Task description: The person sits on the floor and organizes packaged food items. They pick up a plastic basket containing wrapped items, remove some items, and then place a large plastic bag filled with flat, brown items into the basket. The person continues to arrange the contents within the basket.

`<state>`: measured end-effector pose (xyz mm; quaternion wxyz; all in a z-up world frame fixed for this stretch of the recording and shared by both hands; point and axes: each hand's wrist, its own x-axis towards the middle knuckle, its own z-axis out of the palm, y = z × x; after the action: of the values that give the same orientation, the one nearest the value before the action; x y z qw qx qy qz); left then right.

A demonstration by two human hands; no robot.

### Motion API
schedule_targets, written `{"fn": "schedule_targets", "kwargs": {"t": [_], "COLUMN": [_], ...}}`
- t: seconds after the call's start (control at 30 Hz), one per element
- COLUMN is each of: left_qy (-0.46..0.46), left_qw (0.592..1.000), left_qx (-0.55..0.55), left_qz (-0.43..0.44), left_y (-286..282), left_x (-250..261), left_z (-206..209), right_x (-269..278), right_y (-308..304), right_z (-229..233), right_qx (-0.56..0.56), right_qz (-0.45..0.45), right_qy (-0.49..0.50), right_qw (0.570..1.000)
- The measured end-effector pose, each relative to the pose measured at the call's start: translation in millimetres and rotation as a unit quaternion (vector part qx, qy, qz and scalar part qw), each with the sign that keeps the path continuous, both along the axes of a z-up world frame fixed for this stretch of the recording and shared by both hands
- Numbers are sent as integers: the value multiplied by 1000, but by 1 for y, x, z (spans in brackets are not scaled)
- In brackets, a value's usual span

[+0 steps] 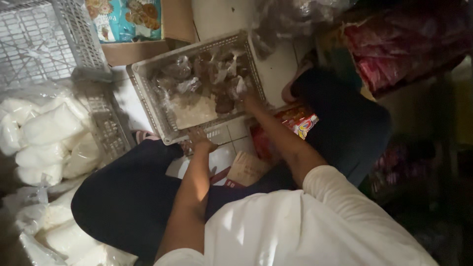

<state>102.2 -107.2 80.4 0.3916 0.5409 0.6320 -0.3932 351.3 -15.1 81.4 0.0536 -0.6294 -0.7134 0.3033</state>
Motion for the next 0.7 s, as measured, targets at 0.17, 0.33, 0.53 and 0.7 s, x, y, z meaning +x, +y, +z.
{"fn": "schedule_targets", "kwargs": {"t": [0.17,0.33,0.53,0.7], "left_qy": [13,33,33,34], "left_qw": [999,999,998,998], "left_qx": [-31,-25,-48,-36], "left_qz": [4,-30,-36,-29], "left_y": [1,-5,-2,-5], "left_x": [8,9,12,15], "left_z": [3,-2,6,12], "right_x": [8,-10,-10,9], "right_y": [-6,6,77,213], "right_z": [-7,-4,34,43], "right_qx": [-28,-143,3,208], "right_qz": [-69,-142,-175,-108], "right_qy": [49,31,80,-110], "right_qw": [996,979,981,966]}}
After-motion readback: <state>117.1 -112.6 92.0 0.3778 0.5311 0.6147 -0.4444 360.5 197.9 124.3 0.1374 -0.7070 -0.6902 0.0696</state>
